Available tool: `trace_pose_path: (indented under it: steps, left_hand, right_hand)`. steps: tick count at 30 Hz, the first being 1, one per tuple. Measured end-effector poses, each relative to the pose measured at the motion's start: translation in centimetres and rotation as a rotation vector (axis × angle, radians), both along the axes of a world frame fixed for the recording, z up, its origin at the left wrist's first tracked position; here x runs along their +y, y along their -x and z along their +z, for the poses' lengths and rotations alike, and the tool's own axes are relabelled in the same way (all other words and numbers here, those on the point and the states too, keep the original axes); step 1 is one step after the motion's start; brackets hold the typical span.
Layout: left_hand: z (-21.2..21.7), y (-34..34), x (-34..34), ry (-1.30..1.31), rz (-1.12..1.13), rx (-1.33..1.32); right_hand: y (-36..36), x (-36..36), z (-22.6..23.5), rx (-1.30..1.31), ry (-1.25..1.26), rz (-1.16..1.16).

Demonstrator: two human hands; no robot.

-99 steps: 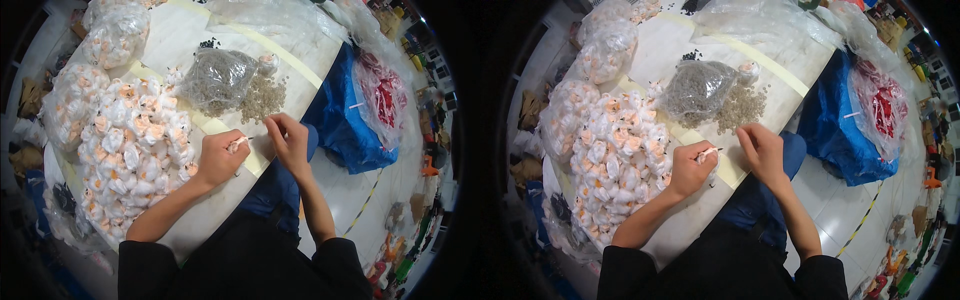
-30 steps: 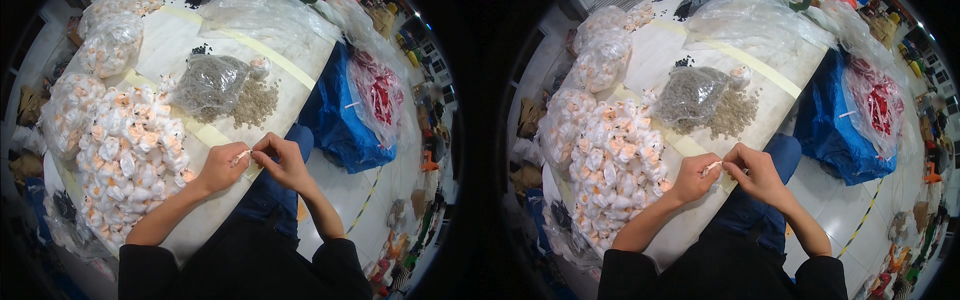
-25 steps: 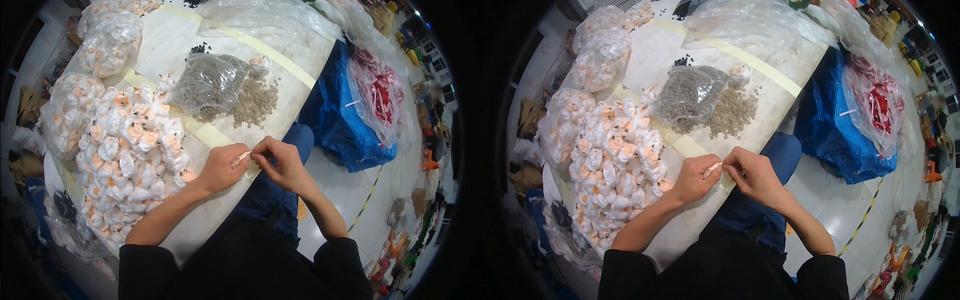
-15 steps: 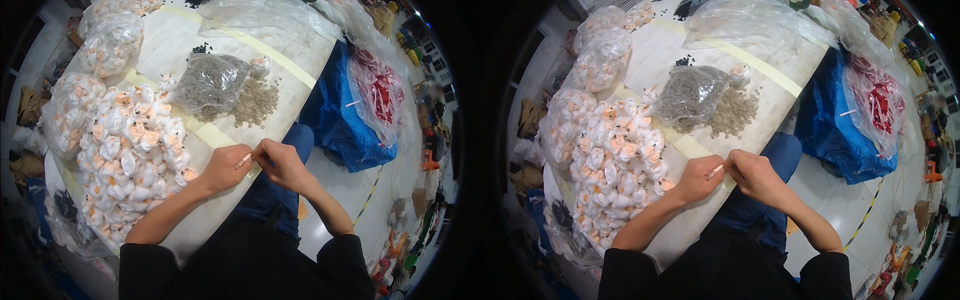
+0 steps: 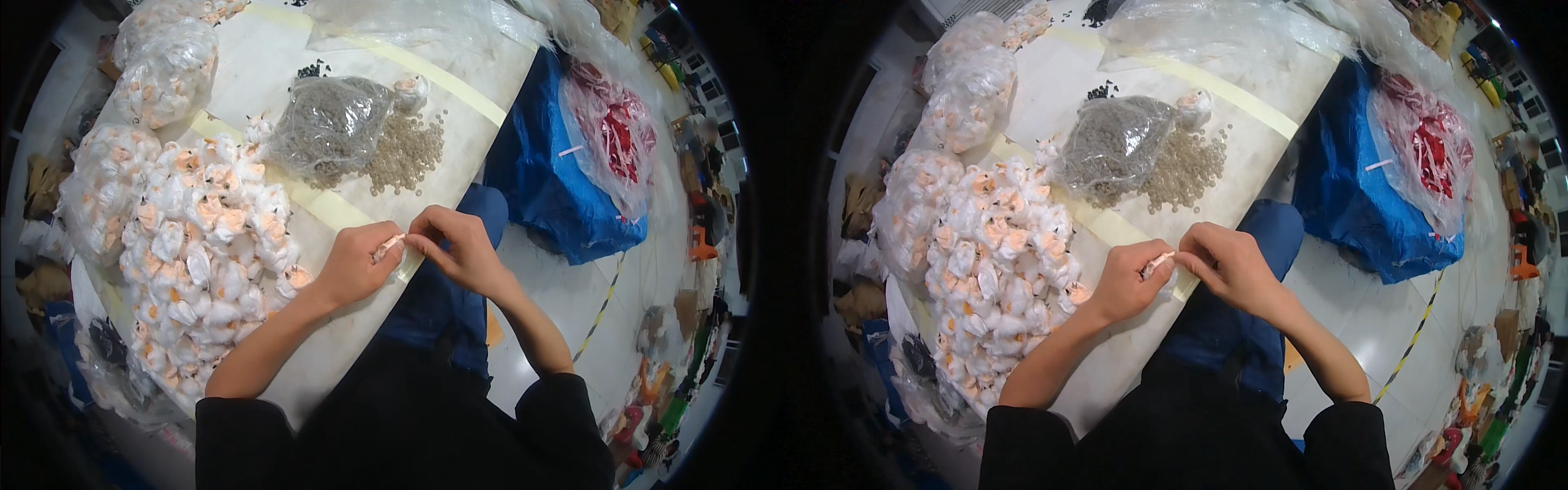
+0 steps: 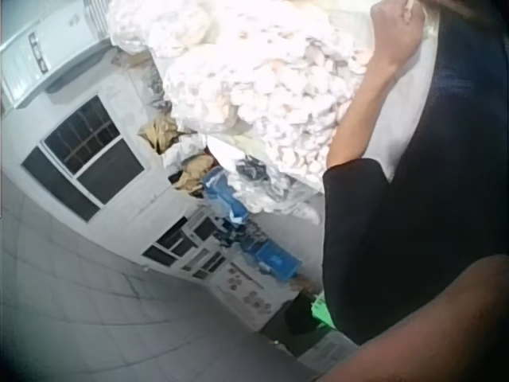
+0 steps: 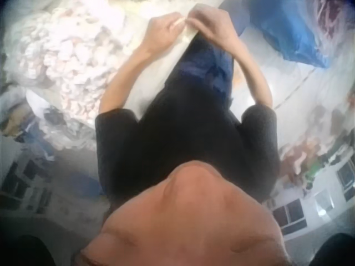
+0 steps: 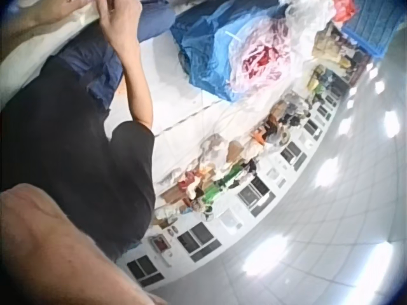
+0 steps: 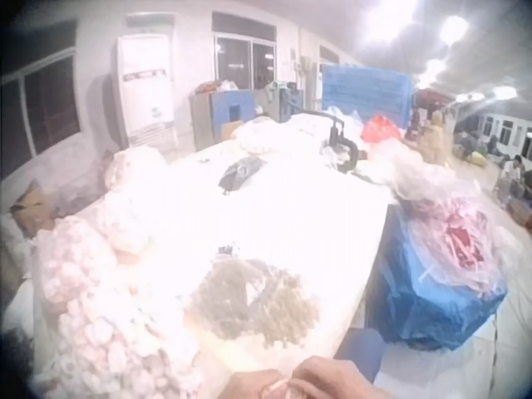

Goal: The person sits on the floor and assembles small white fluffy items by inserting small round pieces into them. The person repeatedly picks up a fluffy item, inserts a round piece, and places the finished item into a green crate.

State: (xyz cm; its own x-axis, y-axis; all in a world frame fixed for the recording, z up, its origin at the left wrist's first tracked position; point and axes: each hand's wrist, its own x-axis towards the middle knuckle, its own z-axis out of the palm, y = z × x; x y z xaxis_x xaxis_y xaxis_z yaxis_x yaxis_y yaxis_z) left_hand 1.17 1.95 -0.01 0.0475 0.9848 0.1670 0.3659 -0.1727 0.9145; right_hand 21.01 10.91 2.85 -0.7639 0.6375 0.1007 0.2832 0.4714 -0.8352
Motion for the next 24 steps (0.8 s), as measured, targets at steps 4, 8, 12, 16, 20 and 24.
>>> trace_pose_path:
  steps: [4,8,12,16,20,24]
  left_hand:
    - [-0.6,0.2,-0.1,-0.067,-0.025,0.054]
    - [-0.4,-0.5,0.0,-0.122,-0.008,0.086]
    - [-0.5,-0.9,-0.1,-0.176,-0.008,0.159]
    - [-0.2,-0.9,-0.2,-0.141,-0.01,0.176]
    - [0.7,-0.6,-0.2,-0.069,-0.023,0.11]
    - [1.4,-0.4,-0.1,-0.129,0.035,0.109]
  right_hand:
    - [0.1,-0.1,-0.2,0.023,-0.033,0.07]
    - [-0.1,0.3,-0.4,0.03,-0.084,0.108]
    - [-0.4,0.3,-0.6,0.017,-0.014,0.134]
    - [-0.2,-1.4,-1.4,0.022,0.081,-0.005]
    - [0.3,-2.1,-1.7,0.091,-0.004,-0.08]
    - [1.2,-1.8,-0.8,0.112,-0.223,-0.099]
